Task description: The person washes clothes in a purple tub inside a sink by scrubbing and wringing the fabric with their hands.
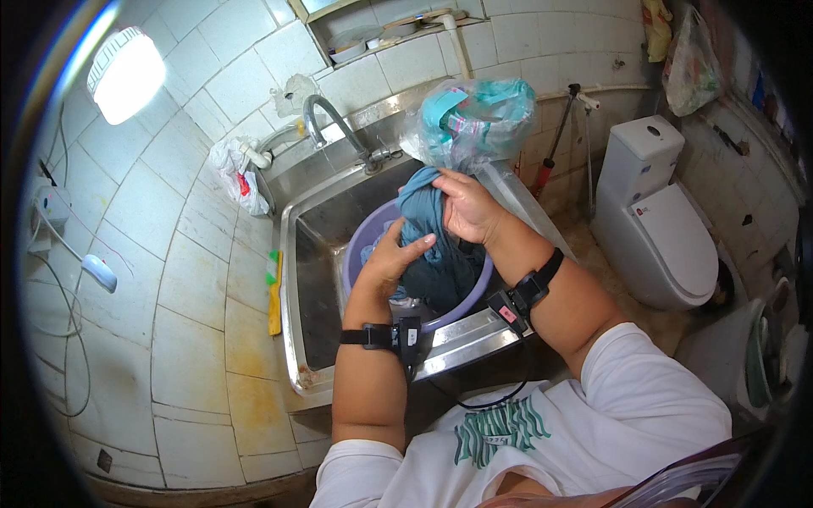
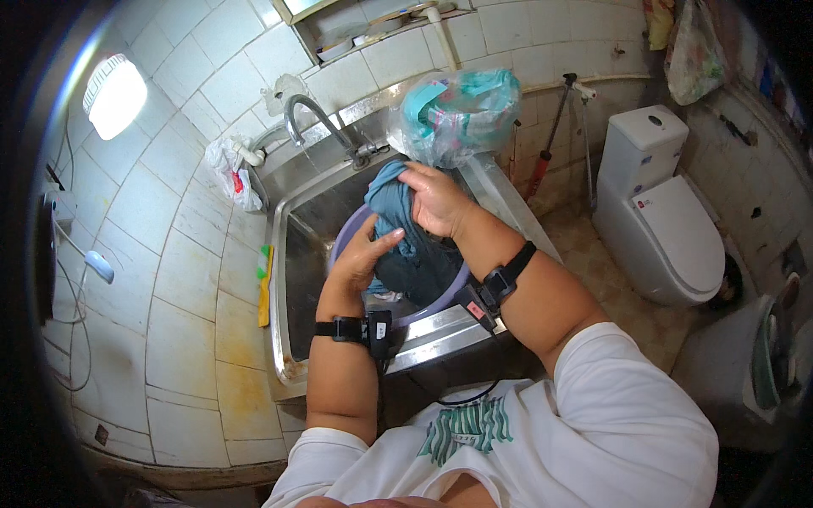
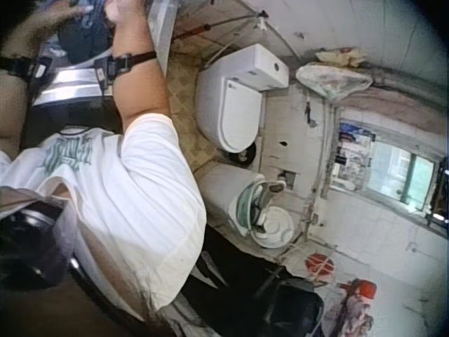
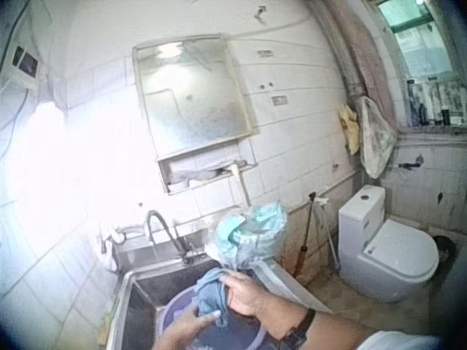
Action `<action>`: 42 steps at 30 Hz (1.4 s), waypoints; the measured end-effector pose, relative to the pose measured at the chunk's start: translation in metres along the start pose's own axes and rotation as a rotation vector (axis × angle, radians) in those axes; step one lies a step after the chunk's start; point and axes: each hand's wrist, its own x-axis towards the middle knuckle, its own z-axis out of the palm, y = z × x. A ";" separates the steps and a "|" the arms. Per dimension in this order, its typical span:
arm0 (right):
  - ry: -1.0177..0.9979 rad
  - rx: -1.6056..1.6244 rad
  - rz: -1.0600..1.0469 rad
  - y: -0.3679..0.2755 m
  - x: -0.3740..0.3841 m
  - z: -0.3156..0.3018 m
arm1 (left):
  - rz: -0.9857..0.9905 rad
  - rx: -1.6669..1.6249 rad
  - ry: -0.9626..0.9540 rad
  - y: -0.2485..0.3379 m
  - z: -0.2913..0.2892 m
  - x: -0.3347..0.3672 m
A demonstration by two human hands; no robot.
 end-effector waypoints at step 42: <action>0.143 -1.541 -0.199 0.045 -0.005 0.013 | -0.303 -0.885 0.259 -0.010 0.031 0.016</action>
